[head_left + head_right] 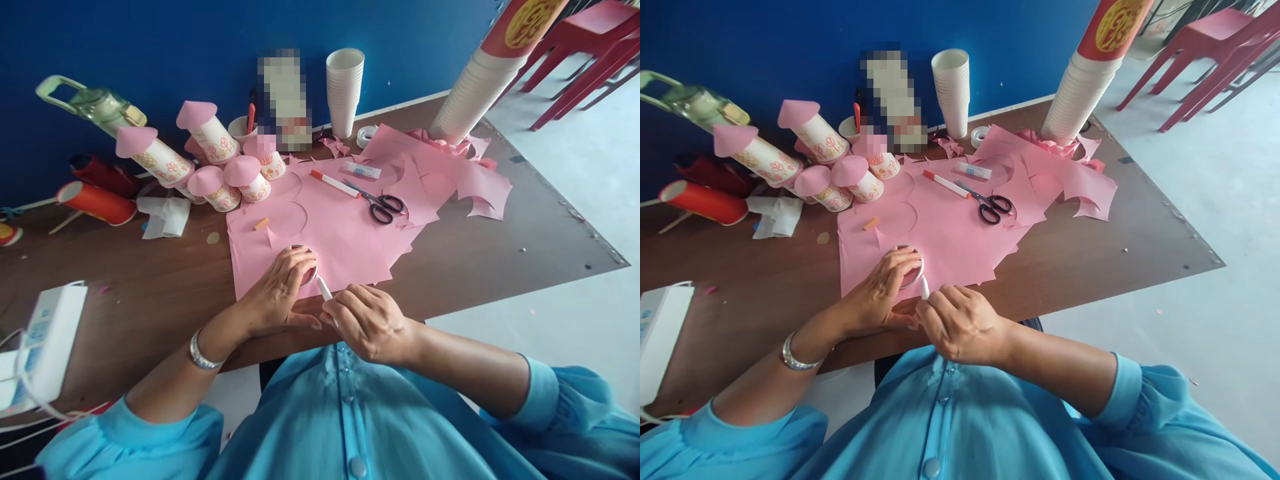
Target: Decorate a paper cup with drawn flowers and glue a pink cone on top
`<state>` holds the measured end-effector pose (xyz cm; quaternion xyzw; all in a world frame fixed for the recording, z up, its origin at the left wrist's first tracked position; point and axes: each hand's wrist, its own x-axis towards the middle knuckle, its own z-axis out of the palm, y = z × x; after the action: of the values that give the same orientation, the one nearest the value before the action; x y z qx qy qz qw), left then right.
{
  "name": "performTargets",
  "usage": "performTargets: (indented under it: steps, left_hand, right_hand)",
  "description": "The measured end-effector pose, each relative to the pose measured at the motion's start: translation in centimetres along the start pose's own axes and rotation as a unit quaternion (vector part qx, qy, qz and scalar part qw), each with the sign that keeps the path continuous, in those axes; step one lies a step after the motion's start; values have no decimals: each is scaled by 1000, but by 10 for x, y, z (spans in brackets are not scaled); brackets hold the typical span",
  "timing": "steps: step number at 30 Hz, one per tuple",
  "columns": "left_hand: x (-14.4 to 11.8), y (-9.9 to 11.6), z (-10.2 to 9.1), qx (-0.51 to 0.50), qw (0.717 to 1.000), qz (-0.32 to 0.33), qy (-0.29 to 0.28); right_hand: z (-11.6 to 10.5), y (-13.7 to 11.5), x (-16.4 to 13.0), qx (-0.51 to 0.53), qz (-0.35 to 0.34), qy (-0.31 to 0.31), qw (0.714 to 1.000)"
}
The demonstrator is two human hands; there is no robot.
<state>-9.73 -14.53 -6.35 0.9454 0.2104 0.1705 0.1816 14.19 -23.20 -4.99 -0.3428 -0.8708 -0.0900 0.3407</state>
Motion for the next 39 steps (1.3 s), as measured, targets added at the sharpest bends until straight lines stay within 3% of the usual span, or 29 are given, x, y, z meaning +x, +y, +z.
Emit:
performTargets:
  steps: [7, 15, 20, 22, 24, 26, 27, 29, 33, 36, 39]
  left_hand:
    - [-1, -1, 2, -5, 1000, 9, 2]
    - [0, -4, 4, -2, 1000, 18, 15]
    - [2, -1, 3, -15, 1000, 8, 11]
    - [2, -1, 2, -28, 1000, -2, 8]
    - [2, 0, 1, -39, 999, -11, 4]
    - [3, 2, -2, -45, 999, -24, -4]
    - [4, 4, -4, -49, 998, -31, -10]
    - [5, 8, -9, -51, 997, -42, -26]
    - [5, 16, -17, -37, 996, -63, -47]
    - [5, 19, -20, -36, 996, -68, -40]
    - [8, 19, -26, -30, 997, -63, -44]
  right_hand:
    - [-2, -10, 6, -10, -25, -1, 1000]
    - [1, -13, 10, 78, 0, -4, 997]
    - [-27, 6, 15, 204, 77, 27, 976]
    - [-43, 26, 25, 264, 117, 79, 954]
    - [-52, 53, 40, 301, 180, 173, 920]
    - [-49, 80, 56, 411, 247, 264, 837]
    - [-42, 93, 64, 470, 287, 247, 797]
    - [-23, 113, 74, 537, 331, 218, 745]
    - [22, 128, 73, 623, 377, 161, 667]
    - [39, 126, 65, 639, 398, 148, 642]
    - [40, 126, 60, 637, 404, 152, 638]
